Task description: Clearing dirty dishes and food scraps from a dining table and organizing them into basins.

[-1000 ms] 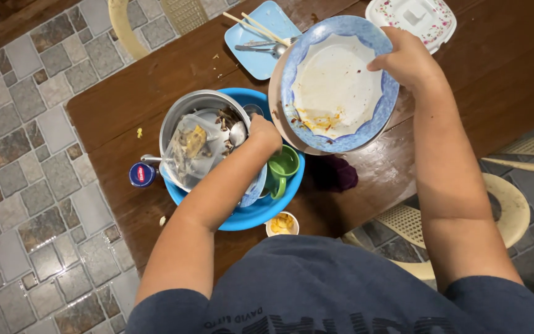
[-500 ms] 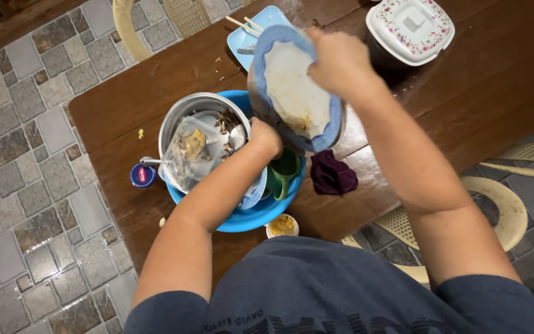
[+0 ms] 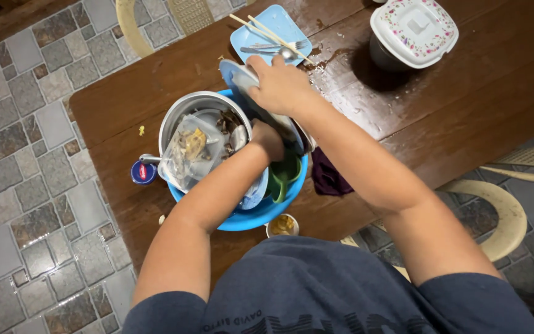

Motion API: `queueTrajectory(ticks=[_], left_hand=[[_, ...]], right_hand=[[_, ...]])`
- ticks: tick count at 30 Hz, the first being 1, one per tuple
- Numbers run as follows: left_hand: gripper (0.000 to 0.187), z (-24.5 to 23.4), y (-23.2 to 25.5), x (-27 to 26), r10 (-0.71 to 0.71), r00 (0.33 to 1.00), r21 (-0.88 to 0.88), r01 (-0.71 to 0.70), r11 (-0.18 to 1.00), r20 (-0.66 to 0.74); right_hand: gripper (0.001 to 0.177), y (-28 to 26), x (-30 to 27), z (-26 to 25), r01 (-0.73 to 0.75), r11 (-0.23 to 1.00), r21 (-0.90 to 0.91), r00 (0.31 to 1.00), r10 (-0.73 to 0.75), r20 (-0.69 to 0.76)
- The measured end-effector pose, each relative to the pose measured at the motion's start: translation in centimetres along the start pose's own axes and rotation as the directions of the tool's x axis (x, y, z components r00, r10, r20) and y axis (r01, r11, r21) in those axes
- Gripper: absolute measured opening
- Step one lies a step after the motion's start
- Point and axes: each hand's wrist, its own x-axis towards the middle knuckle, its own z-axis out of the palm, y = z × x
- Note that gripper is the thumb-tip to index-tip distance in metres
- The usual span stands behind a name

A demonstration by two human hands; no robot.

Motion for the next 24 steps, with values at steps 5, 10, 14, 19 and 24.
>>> queueTrajectory(ticks=[5,10,14,19,24], left_hand=[[0.067,-7.8,-1.5,-8.1,0.063,0.993,0.017,-0.062,0.998,-0.096],[0.068,-10.4,-1.4,-11.5,0.121,0.980,0.042,-0.116,0.992,-0.158],[0.063,-9.7,-1.1,-12.0,0.192,0.942,0.061,-0.183,0.981,-0.274],[0.044,-13.2,-1.2,-14.9,0.197,0.930,0.008,-0.205,0.979,-0.309],[0.070,-9.6,0.9,-12.6,0.080,0.923,-0.057,-0.110,0.992,-0.376]], right_hand=[[0.057,-1.2,1.0,4.4,-0.018,0.989,0.146,0.997,0.006,0.079],[0.057,-0.4,3.7,8.5,-0.009,0.983,0.184,0.999,-0.001,0.053],[0.049,0.9,4.7,9.4,-0.061,0.943,0.328,0.998,0.066,-0.005],[0.048,3.7,4.7,10.6,0.011,0.888,0.459,1.000,-0.013,0.001],[0.058,2.6,1.0,9.4,0.432,0.874,0.224,0.899,-0.398,-0.182]])
